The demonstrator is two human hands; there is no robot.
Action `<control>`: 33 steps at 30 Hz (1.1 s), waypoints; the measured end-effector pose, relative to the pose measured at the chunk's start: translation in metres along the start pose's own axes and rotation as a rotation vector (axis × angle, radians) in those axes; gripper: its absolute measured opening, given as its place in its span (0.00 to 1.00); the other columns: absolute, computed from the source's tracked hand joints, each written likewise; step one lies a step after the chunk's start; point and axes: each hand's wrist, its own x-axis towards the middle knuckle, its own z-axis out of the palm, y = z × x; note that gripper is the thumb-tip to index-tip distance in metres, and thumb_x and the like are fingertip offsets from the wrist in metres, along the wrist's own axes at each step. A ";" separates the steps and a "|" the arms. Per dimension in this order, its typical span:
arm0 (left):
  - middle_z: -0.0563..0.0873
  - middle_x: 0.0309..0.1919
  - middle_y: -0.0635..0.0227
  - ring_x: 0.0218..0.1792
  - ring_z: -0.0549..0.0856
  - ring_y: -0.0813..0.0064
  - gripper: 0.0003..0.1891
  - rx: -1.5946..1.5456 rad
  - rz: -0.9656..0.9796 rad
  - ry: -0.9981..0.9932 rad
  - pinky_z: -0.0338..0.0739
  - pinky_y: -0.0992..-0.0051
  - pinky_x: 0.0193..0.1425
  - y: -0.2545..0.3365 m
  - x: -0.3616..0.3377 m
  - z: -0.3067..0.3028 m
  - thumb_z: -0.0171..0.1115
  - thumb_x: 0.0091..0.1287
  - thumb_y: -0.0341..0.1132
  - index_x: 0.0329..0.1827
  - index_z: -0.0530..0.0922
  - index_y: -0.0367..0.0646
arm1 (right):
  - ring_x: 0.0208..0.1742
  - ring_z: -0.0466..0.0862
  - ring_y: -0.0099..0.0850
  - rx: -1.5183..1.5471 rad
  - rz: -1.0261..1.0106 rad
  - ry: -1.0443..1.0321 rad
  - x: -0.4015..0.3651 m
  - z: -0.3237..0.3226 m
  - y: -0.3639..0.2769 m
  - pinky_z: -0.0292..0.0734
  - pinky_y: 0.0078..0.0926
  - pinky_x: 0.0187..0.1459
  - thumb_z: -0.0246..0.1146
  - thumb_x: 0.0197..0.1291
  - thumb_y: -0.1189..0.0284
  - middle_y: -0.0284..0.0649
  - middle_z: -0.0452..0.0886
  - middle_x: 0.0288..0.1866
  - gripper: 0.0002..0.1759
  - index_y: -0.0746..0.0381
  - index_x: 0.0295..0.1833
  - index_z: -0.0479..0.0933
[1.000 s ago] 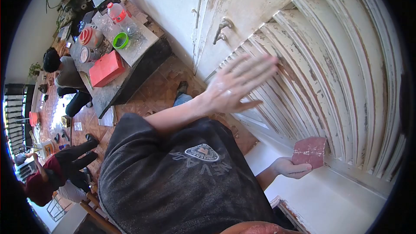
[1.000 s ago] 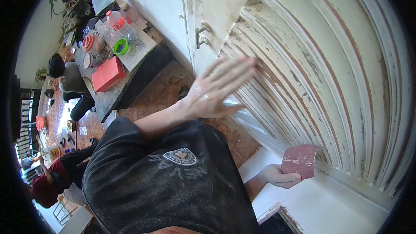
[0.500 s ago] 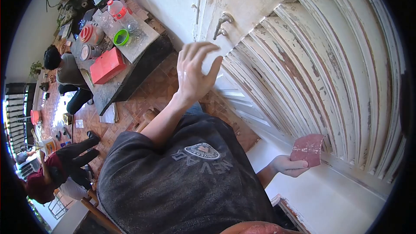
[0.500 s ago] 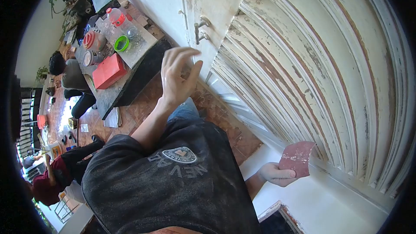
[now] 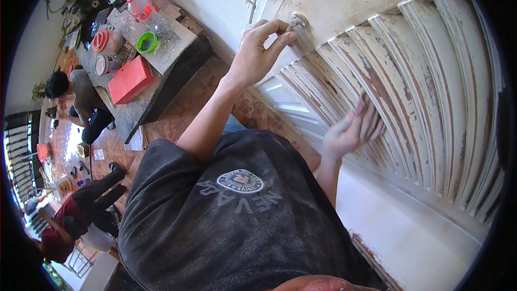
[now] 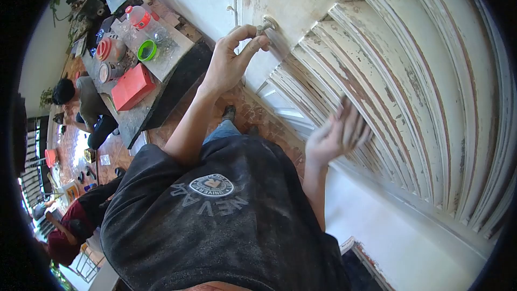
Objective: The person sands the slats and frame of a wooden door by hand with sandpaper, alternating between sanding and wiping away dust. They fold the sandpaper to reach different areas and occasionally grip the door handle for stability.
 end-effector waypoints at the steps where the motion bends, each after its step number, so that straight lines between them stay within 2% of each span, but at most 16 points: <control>1: 0.87 0.37 0.61 0.43 0.84 0.71 0.14 0.040 0.019 -0.004 0.76 0.68 0.52 -0.003 0.001 -0.001 0.65 0.73 0.41 0.45 0.84 0.36 | 0.71 0.76 0.45 0.035 0.027 -0.032 0.005 0.012 -0.010 0.53 0.53 0.76 0.51 0.76 0.67 0.44 0.80 0.68 0.20 0.58 0.66 0.79; 2: 0.88 0.37 0.58 0.42 0.85 0.67 0.16 0.080 0.042 -0.007 0.77 0.67 0.49 -0.005 0.003 -0.002 0.67 0.72 0.43 0.47 0.85 0.36 | 0.72 0.75 0.43 0.003 0.013 -0.070 0.012 0.025 -0.023 0.52 0.53 0.77 0.53 0.75 0.67 0.41 0.80 0.69 0.20 0.56 0.67 0.79; 5: 0.88 0.38 0.58 0.42 0.84 0.66 0.17 0.107 0.042 -0.007 0.77 0.66 0.49 -0.005 0.003 -0.004 0.66 0.72 0.44 0.48 0.86 0.38 | 0.74 0.74 0.39 0.010 0.022 -0.069 0.030 0.057 -0.074 0.51 0.51 0.78 0.55 0.74 0.65 0.36 0.80 0.69 0.21 0.57 0.68 0.78; 9: 0.88 0.37 0.60 0.42 0.83 0.66 0.17 0.086 0.047 -0.049 0.76 0.66 0.49 -0.007 0.006 -0.010 0.67 0.71 0.45 0.49 0.86 0.38 | 0.74 0.73 0.39 -0.080 0.021 -0.126 0.034 0.047 -0.080 0.52 0.51 0.78 0.54 0.74 0.65 0.37 0.79 0.70 0.22 0.59 0.69 0.78; 11: 0.86 0.38 0.62 0.44 0.83 0.70 0.13 0.054 0.027 -0.107 0.75 0.69 0.53 -0.009 0.005 -0.012 0.66 0.73 0.41 0.44 0.86 0.37 | 0.74 0.73 0.40 -0.086 -0.026 -0.195 0.035 0.034 -0.073 0.52 0.51 0.77 0.54 0.74 0.65 0.39 0.79 0.70 0.22 0.61 0.69 0.77; 13: 0.86 0.37 0.61 0.44 0.83 0.70 0.13 0.054 0.068 -0.107 0.75 0.69 0.52 -0.012 0.008 -0.010 0.66 0.72 0.41 0.45 0.86 0.37 | 0.74 0.73 0.41 -0.102 -0.029 -0.202 0.041 0.036 -0.078 0.53 0.52 0.77 0.54 0.75 0.65 0.41 0.79 0.70 0.22 0.62 0.67 0.78; 16: 0.85 0.36 0.60 0.43 0.82 0.68 0.14 0.065 0.107 -0.119 0.74 0.68 0.51 -0.014 0.009 -0.011 0.66 0.72 0.41 0.46 0.85 0.37 | 0.73 0.74 0.41 -0.163 0.062 -0.017 0.039 0.060 -0.095 0.53 0.53 0.76 0.54 0.75 0.65 0.42 0.79 0.69 0.22 0.64 0.66 0.78; 17: 0.85 0.36 0.60 0.43 0.81 0.67 0.14 0.080 0.121 -0.141 0.74 0.67 0.50 -0.013 0.010 -0.012 0.66 0.72 0.41 0.47 0.84 0.37 | 0.73 0.74 0.41 -0.167 0.057 -0.023 0.038 0.058 -0.093 0.53 0.53 0.76 0.54 0.75 0.65 0.42 0.79 0.69 0.22 0.64 0.66 0.78; 21: 0.84 0.36 0.60 0.42 0.80 0.66 0.14 0.038 0.161 -0.136 0.74 0.67 0.50 -0.018 0.011 -0.012 0.65 0.73 0.40 0.48 0.84 0.36 | 0.73 0.74 0.41 -0.156 0.063 -0.137 0.033 0.038 -0.096 0.53 0.51 0.77 0.54 0.75 0.65 0.41 0.79 0.70 0.22 0.63 0.68 0.77; 23: 0.84 0.37 0.59 0.42 0.80 0.64 0.14 0.087 0.179 -0.177 0.74 0.66 0.50 -0.018 0.013 -0.014 0.64 0.73 0.39 0.49 0.83 0.35 | 0.73 0.74 0.38 -0.121 0.057 -0.188 0.033 0.031 -0.090 0.51 0.55 0.77 0.53 0.75 0.64 0.37 0.80 0.69 0.22 0.60 0.68 0.78; 24: 0.84 0.37 0.59 0.42 0.80 0.64 0.14 0.077 0.183 -0.186 0.74 0.66 0.50 -0.017 0.013 -0.015 0.64 0.73 0.39 0.49 0.83 0.35 | 0.73 0.74 0.42 -0.172 0.040 -0.187 0.038 0.030 -0.085 0.53 0.52 0.77 0.53 0.75 0.68 0.42 0.79 0.70 0.22 0.63 0.69 0.76; 27: 0.83 0.37 0.58 0.42 0.80 0.62 0.13 0.077 0.174 -0.205 0.74 0.65 0.50 -0.015 0.016 -0.017 0.64 0.73 0.38 0.49 0.83 0.35 | 0.74 0.73 0.44 -0.191 0.093 -0.108 0.046 0.043 -0.079 0.53 0.53 0.77 0.53 0.74 0.68 0.43 0.77 0.71 0.22 0.63 0.69 0.76; 29: 0.83 0.38 0.57 0.42 0.80 0.61 0.13 0.061 0.192 -0.205 0.74 0.64 0.50 -0.015 0.016 -0.016 0.64 0.73 0.37 0.50 0.83 0.35 | 0.75 0.71 0.46 -0.200 0.126 -0.067 0.039 0.051 -0.098 0.52 0.54 0.77 0.53 0.74 0.69 0.46 0.76 0.72 0.22 0.63 0.68 0.76; 31: 0.83 0.38 0.57 0.42 0.80 0.61 0.13 0.046 0.184 -0.195 0.74 0.64 0.50 -0.017 0.018 -0.016 0.64 0.73 0.37 0.50 0.83 0.35 | 0.76 0.70 0.46 -0.064 0.070 -0.087 0.027 0.054 -0.114 0.52 0.54 0.77 0.53 0.73 0.69 0.49 0.75 0.72 0.21 0.63 0.68 0.76; 33: 0.83 0.38 0.57 0.42 0.81 0.61 0.13 0.027 0.174 -0.200 0.75 0.64 0.50 -0.017 0.013 -0.016 0.64 0.73 0.38 0.50 0.83 0.35 | 0.76 0.70 0.39 -0.013 0.132 -0.487 0.004 0.047 -0.136 0.52 0.52 0.77 0.52 0.74 0.66 0.43 0.79 0.70 0.20 0.60 0.64 0.80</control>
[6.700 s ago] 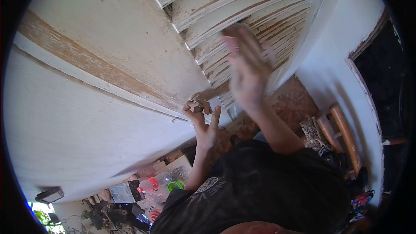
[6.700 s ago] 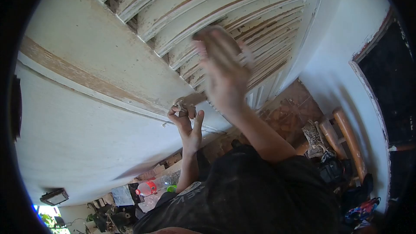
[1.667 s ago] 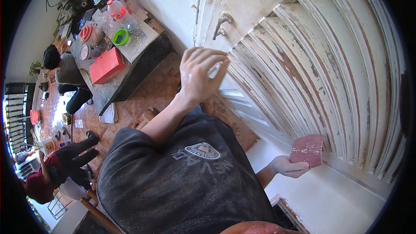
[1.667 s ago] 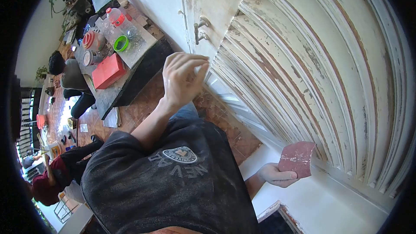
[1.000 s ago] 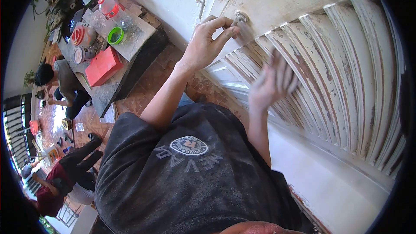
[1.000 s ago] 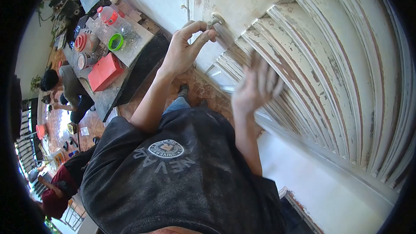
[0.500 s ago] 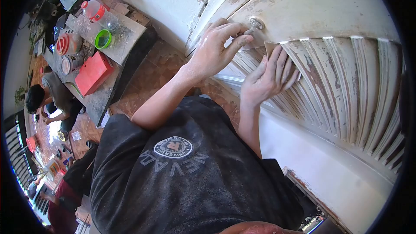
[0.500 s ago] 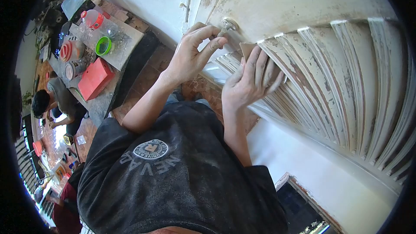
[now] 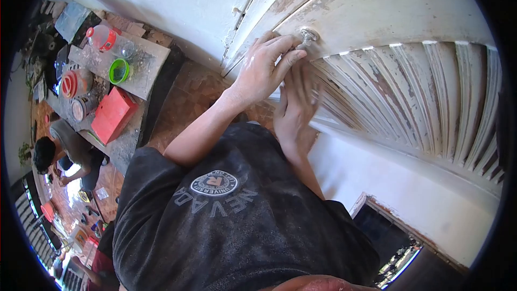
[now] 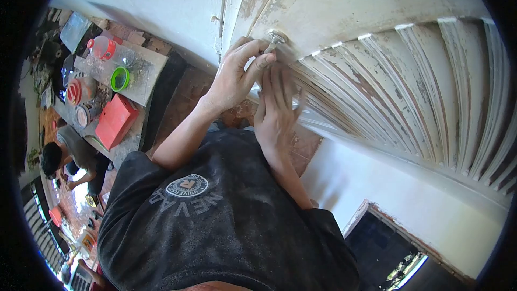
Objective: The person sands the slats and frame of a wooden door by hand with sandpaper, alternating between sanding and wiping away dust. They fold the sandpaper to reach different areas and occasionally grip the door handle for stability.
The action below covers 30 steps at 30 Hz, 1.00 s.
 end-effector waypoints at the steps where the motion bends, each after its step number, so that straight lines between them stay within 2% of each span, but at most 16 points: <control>1: 0.83 0.37 0.57 0.42 0.81 0.60 0.13 0.021 -0.010 -0.040 0.75 0.64 0.50 0.000 0.000 -0.003 0.64 0.72 0.38 0.50 0.83 0.35 | 0.75 0.72 0.38 0.093 -0.026 0.079 -0.017 0.010 0.011 0.54 0.49 0.77 0.50 0.76 0.66 0.41 0.80 0.68 0.20 0.62 0.63 0.80; 2: 0.83 0.37 0.56 0.42 0.81 0.60 0.13 0.048 -0.016 -0.061 0.75 0.64 0.50 -0.002 0.004 -0.006 0.64 0.72 0.38 0.49 0.83 0.36 | 0.75 0.72 0.38 0.091 -0.039 0.095 -0.019 0.002 0.020 0.54 0.49 0.77 0.50 0.76 0.66 0.41 0.80 0.68 0.20 0.62 0.63 0.80; 3: 0.83 0.36 0.57 0.42 0.81 0.59 0.13 0.036 0.039 -0.044 0.74 0.64 0.49 -0.007 0.004 -0.004 0.64 0.72 0.39 0.49 0.83 0.37 | 0.72 0.75 0.40 0.060 -0.096 0.234 -0.023 -0.008 0.030 0.57 0.49 0.75 0.48 0.77 0.67 0.42 0.82 0.66 0.20 0.63 0.62 0.80; 6: 0.83 0.36 0.57 0.41 0.81 0.59 0.14 0.049 0.000 -0.064 0.74 0.63 0.49 -0.003 0.000 -0.006 0.65 0.72 0.41 0.48 0.83 0.38 | 0.62 0.82 0.48 0.048 -0.175 0.612 -0.017 -0.028 0.047 0.68 0.50 0.69 0.44 0.79 0.68 0.51 0.84 0.59 0.22 0.71 0.56 0.81; 7: 0.83 0.36 0.57 0.41 0.81 0.59 0.14 0.058 0.000 -0.064 0.74 0.63 0.48 -0.003 0.005 -0.007 0.65 0.72 0.42 0.47 0.83 0.38 | 0.60 0.84 0.47 -0.057 -0.122 0.660 -0.013 -0.032 0.052 0.68 0.46 0.66 0.44 0.79 0.68 0.48 0.86 0.56 0.22 0.67 0.57 0.82; 10: 0.83 0.36 0.57 0.41 0.80 0.58 0.14 0.068 -0.004 -0.065 0.74 0.63 0.48 -0.002 0.004 -0.007 0.64 0.72 0.42 0.47 0.83 0.38 | 0.59 0.84 0.46 -0.128 -0.111 0.637 0.002 -0.034 0.058 0.69 0.45 0.65 0.45 0.79 0.67 0.46 0.87 0.55 0.22 0.67 0.56 0.83; 14: 0.83 0.37 0.56 0.41 0.80 0.57 0.14 0.067 0.008 -0.078 0.74 0.62 0.48 -0.005 0.004 -0.006 0.64 0.72 0.42 0.47 0.83 0.38 | 0.69 0.77 0.47 -0.116 -0.061 0.434 0.014 -0.018 0.049 0.61 0.56 0.72 0.50 0.77 0.65 0.50 0.78 0.67 0.21 0.65 0.63 0.80; 15: 0.83 0.37 0.56 0.42 0.80 0.57 0.14 0.049 0.005 -0.078 0.73 0.62 0.49 -0.003 0.004 -0.006 0.64 0.72 0.42 0.47 0.83 0.37 | 0.69 0.77 0.47 -0.114 -0.058 0.435 0.019 -0.014 0.046 0.61 0.56 0.72 0.50 0.77 0.65 0.50 0.78 0.67 0.21 0.65 0.63 0.80; 18: 0.82 0.36 0.55 0.43 0.80 0.57 0.14 0.007 -0.002 -0.067 0.73 0.61 0.49 -0.005 0.006 -0.004 0.63 0.73 0.42 0.46 0.83 0.37 | 0.74 0.70 0.54 -0.082 0.021 0.474 0.038 -0.003 0.036 0.51 0.65 0.75 0.50 0.77 0.63 0.53 0.73 0.72 0.24 0.67 0.68 0.76; 20: 0.82 0.36 0.55 0.43 0.79 0.57 0.15 -0.021 -0.017 -0.072 0.73 0.61 0.49 -0.006 0.003 -0.003 0.63 0.73 0.42 0.46 0.82 0.37 | 0.76 0.68 0.52 -0.057 0.113 0.502 0.042 0.007 0.025 0.46 0.62 0.78 0.47 0.78 0.61 0.52 0.75 0.71 0.26 0.67 0.69 0.75; 23: 0.82 0.37 0.55 0.44 0.79 0.57 0.15 0.010 -0.026 -0.115 0.73 0.62 0.51 -0.005 0.005 -0.003 0.63 0.73 0.42 0.48 0.82 0.36 | 0.77 0.68 0.48 -0.092 0.071 0.448 0.026 0.008 0.024 0.43 0.59 0.79 0.48 0.77 0.62 0.49 0.76 0.71 0.26 0.66 0.70 0.74; 25: 0.82 0.33 0.56 0.43 0.78 0.54 0.18 -0.047 -0.065 -0.052 0.73 0.58 0.51 -0.006 0.002 0.002 0.60 0.74 0.48 0.42 0.81 0.39 | 0.77 0.69 0.44 -0.117 0.002 0.287 0.015 -0.003 0.027 0.42 0.57 0.80 0.49 0.77 0.62 0.45 0.77 0.71 0.25 0.63 0.70 0.75; 26: 0.82 0.33 0.56 0.43 0.78 0.54 0.18 -0.049 -0.055 -0.055 0.73 0.58 0.51 -0.007 0.003 0.002 0.60 0.74 0.48 0.42 0.81 0.39 | 0.77 0.69 0.44 -0.121 0.005 0.295 0.019 -0.003 0.032 0.42 0.57 0.80 0.49 0.77 0.62 0.45 0.77 0.71 0.25 0.63 0.70 0.75; 28: 0.82 0.33 0.56 0.43 0.77 0.55 0.18 -0.036 -0.054 -0.074 0.73 0.58 0.50 -0.008 0.003 0.000 0.60 0.74 0.48 0.43 0.81 0.39 | 0.76 0.70 0.45 -0.050 0.037 0.484 0.029 -0.005 0.047 0.44 0.56 0.79 0.50 0.76 0.67 0.44 0.77 0.71 0.23 0.65 0.68 0.77; 29: 0.82 0.33 0.56 0.43 0.77 0.55 0.18 -0.038 -0.051 -0.072 0.73 0.58 0.50 -0.008 0.003 0.000 0.60 0.74 0.48 0.43 0.81 0.39 | 0.76 0.70 0.43 -0.137 0.066 0.386 0.033 -0.016 0.058 0.45 0.55 0.80 0.49 0.76 0.68 0.42 0.77 0.72 0.23 0.64 0.68 0.77; 30: 0.82 0.36 0.55 0.44 0.78 0.57 0.16 -0.023 -0.057 -0.092 0.73 0.61 0.51 -0.008 0.004 -0.001 0.61 0.74 0.44 0.46 0.81 0.37 | 0.76 0.70 0.43 -0.137 0.064 0.388 0.035 -0.013 0.055 0.45 0.55 0.80 0.49 0.76 0.68 0.42 0.77 0.72 0.23 0.64 0.68 0.77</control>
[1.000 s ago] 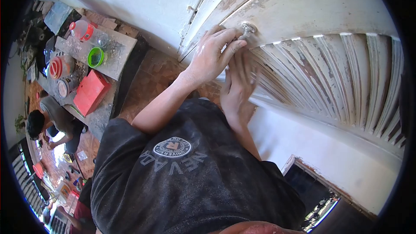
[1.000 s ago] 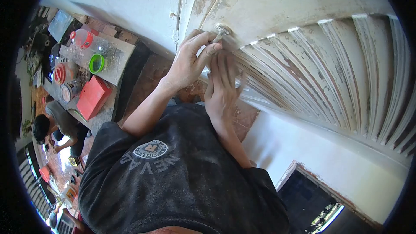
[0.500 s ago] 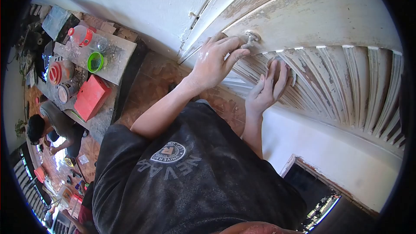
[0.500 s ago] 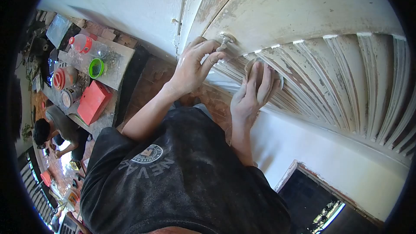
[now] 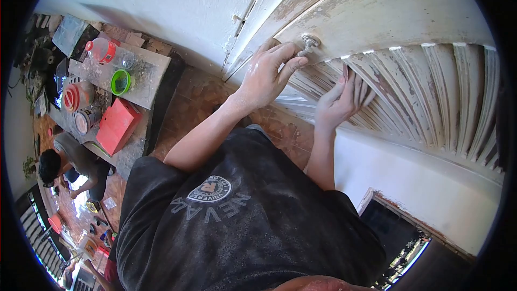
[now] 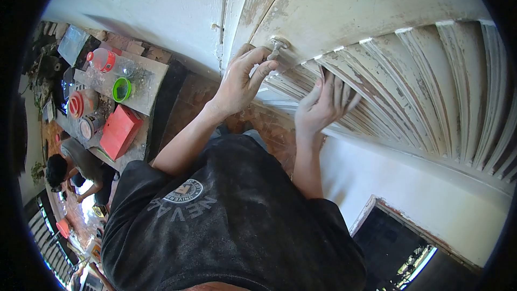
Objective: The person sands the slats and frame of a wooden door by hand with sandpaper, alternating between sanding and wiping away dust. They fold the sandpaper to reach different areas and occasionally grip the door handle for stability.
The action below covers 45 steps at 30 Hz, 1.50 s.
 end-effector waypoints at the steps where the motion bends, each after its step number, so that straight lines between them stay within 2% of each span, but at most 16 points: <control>1: 0.81 0.38 0.55 0.46 0.78 0.58 0.15 0.016 -0.008 -0.024 0.73 0.64 0.53 0.000 -0.001 -0.001 0.62 0.75 0.41 0.49 0.81 0.35 | 0.76 0.71 0.43 0.054 -0.025 0.012 0.000 0.002 -0.012 0.46 0.55 0.79 0.50 0.75 0.68 0.42 0.78 0.71 0.22 0.63 0.67 0.77; 10: 0.85 0.44 0.62 0.48 0.80 0.72 0.11 -0.184 -0.035 -0.014 0.73 0.72 0.57 -0.011 -0.008 0.002 0.62 0.75 0.38 0.48 0.84 0.38 | 0.65 0.81 0.40 0.474 -0.096 -0.314 -0.073 -0.045 -0.030 0.65 0.45 0.69 0.53 0.74 0.70 0.43 0.82 0.65 0.17 0.65 0.58 0.81; 12: 0.85 0.49 0.64 0.49 0.80 0.75 0.10 -0.172 -0.012 -0.030 0.73 0.73 0.59 -0.011 -0.014 0.003 0.62 0.75 0.35 0.52 0.83 0.40 | 0.57 0.83 0.42 0.716 0.093 -0.279 -0.080 -0.050 -0.033 0.71 0.42 0.60 0.53 0.73 0.72 0.48 0.85 0.58 0.15 0.68 0.54 0.81; 14: 0.84 0.54 0.63 0.50 0.80 0.70 0.14 -0.359 0.022 0.187 0.73 0.69 0.57 -0.017 -0.026 0.011 0.63 0.71 0.31 0.58 0.81 0.42 | 0.51 0.81 0.36 0.798 0.259 -0.285 -0.083 -0.052 -0.035 0.72 0.37 0.55 0.53 0.75 0.71 0.45 0.84 0.52 0.14 0.68 0.52 0.80; 16: 0.80 0.61 0.62 0.53 0.79 0.70 0.19 -0.303 0.039 0.215 0.72 0.68 0.59 -0.018 -0.044 0.016 0.61 0.71 0.31 0.64 0.76 0.42 | 0.40 0.77 0.25 0.965 0.579 -0.311 -0.089 -0.054 -0.035 0.73 0.27 0.46 0.51 0.79 0.69 0.40 0.82 0.39 0.15 0.68 0.48 0.78; 17: 0.79 0.61 0.61 0.54 0.79 0.68 0.21 -0.305 0.022 0.197 0.70 0.67 0.60 -0.017 -0.054 0.017 0.62 0.71 0.33 0.66 0.74 0.41 | 0.41 0.76 0.20 0.998 0.630 -0.357 -0.093 -0.051 -0.027 0.73 0.25 0.45 0.49 0.80 0.65 0.37 0.82 0.40 0.18 0.68 0.50 0.78; 20: 0.76 0.59 0.60 0.56 0.76 0.70 0.26 -0.577 -0.178 -0.077 0.69 0.70 0.62 0.002 -0.077 0.017 0.63 0.72 0.40 0.68 0.70 0.38 | 0.41 0.77 0.22 0.994 0.689 -0.349 -0.071 -0.065 -0.028 0.73 0.25 0.47 0.47 0.81 0.63 0.39 0.83 0.41 0.20 0.68 0.52 0.77; 22: 0.78 0.54 0.66 0.54 0.76 0.77 0.21 -0.827 -0.376 -0.070 0.71 0.74 0.60 0.011 -0.091 0.030 0.64 0.73 0.38 0.64 0.72 0.39 | 0.42 0.78 0.24 1.064 0.671 -0.312 -0.069 -0.063 -0.025 0.74 0.25 0.48 0.46 0.82 0.61 0.39 0.83 0.42 0.22 0.68 0.52 0.77; 26: 0.80 0.50 0.71 0.51 0.77 0.82 0.15 -0.868 -0.436 -0.119 0.73 0.78 0.57 0.019 -0.090 0.040 0.65 0.74 0.33 0.59 0.73 0.42 | 0.38 0.76 0.23 1.136 0.651 -0.369 -0.070 -0.063 -0.007 0.72 0.23 0.42 0.49 0.80 0.63 0.37 0.82 0.37 0.20 0.68 0.51 0.78; 30: 0.81 0.50 0.73 0.52 0.78 0.84 0.12 -0.751 -0.290 0.012 0.73 0.78 0.59 0.031 -0.091 0.050 0.63 0.74 0.28 0.56 0.73 0.42 | 0.28 0.72 0.17 1.228 0.618 -0.433 -0.076 -0.068 0.030 0.68 0.17 0.32 0.55 0.78 0.68 0.33 0.79 0.29 0.13 0.67 0.50 0.80; 32: 0.80 0.51 0.71 0.51 0.78 0.84 0.11 -0.874 -0.391 0.281 0.74 0.77 0.58 0.054 -0.086 0.056 0.62 0.74 0.27 0.56 0.71 0.42 | 0.25 0.73 0.17 1.176 0.540 -0.244 -0.073 -0.073 0.046 0.69 0.15 0.29 0.55 0.76 0.70 0.33 0.78 0.27 0.13 0.67 0.53 0.80; 34: 0.80 0.51 0.68 0.51 0.78 0.81 0.11 -0.780 -0.341 0.351 0.75 0.76 0.56 0.050 -0.090 0.074 0.61 0.73 0.23 0.53 0.70 0.42 | 0.25 0.74 0.20 1.010 0.421 -0.002 -0.080 -0.077 0.078 0.70 0.16 0.29 0.54 0.76 0.71 0.37 0.82 0.29 0.13 0.69 0.53 0.79; 38: 0.77 0.51 0.54 0.52 0.81 0.63 0.15 0.081 0.137 0.529 0.78 0.73 0.52 0.037 -0.077 0.127 0.64 0.63 0.14 0.48 0.70 0.38 | 0.21 0.76 0.29 0.615 -0.046 0.615 -0.073 -0.089 0.190 0.71 0.26 0.26 0.52 0.76 0.69 0.44 0.81 0.20 0.17 0.73 0.42 0.78; 40: 0.80 0.52 0.55 0.54 0.81 0.58 0.17 0.074 0.066 0.592 0.77 0.66 0.56 0.046 -0.065 0.160 0.65 0.62 0.15 0.51 0.74 0.39 | 0.20 0.76 0.30 0.441 -0.223 0.848 -0.050 -0.113 0.249 0.71 0.28 0.26 0.53 0.76 0.66 0.44 0.78 0.17 0.19 0.71 0.38 0.76; 42: 0.81 0.56 0.59 0.59 0.80 0.56 0.18 0.559 0.210 0.537 0.73 0.59 0.63 0.040 -0.053 0.175 0.68 0.62 0.21 0.54 0.77 0.42 | 0.20 0.76 0.30 0.293 -0.211 0.985 -0.034 -0.137 0.305 0.73 0.29 0.27 0.55 0.76 0.64 0.43 0.78 0.18 0.21 0.70 0.35 0.77; 45: 0.78 0.67 0.61 0.74 0.71 0.56 0.21 0.681 0.270 0.409 0.65 0.57 0.75 0.033 -0.050 0.204 0.67 0.66 0.35 0.62 0.80 0.43 | 0.23 0.79 0.32 0.202 -0.090 1.017 -0.019 -0.172 0.376 0.76 0.29 0.31 0.58 0.75 0.62 0.43 0.79 0.20 0.23 0.70 0.31 0.77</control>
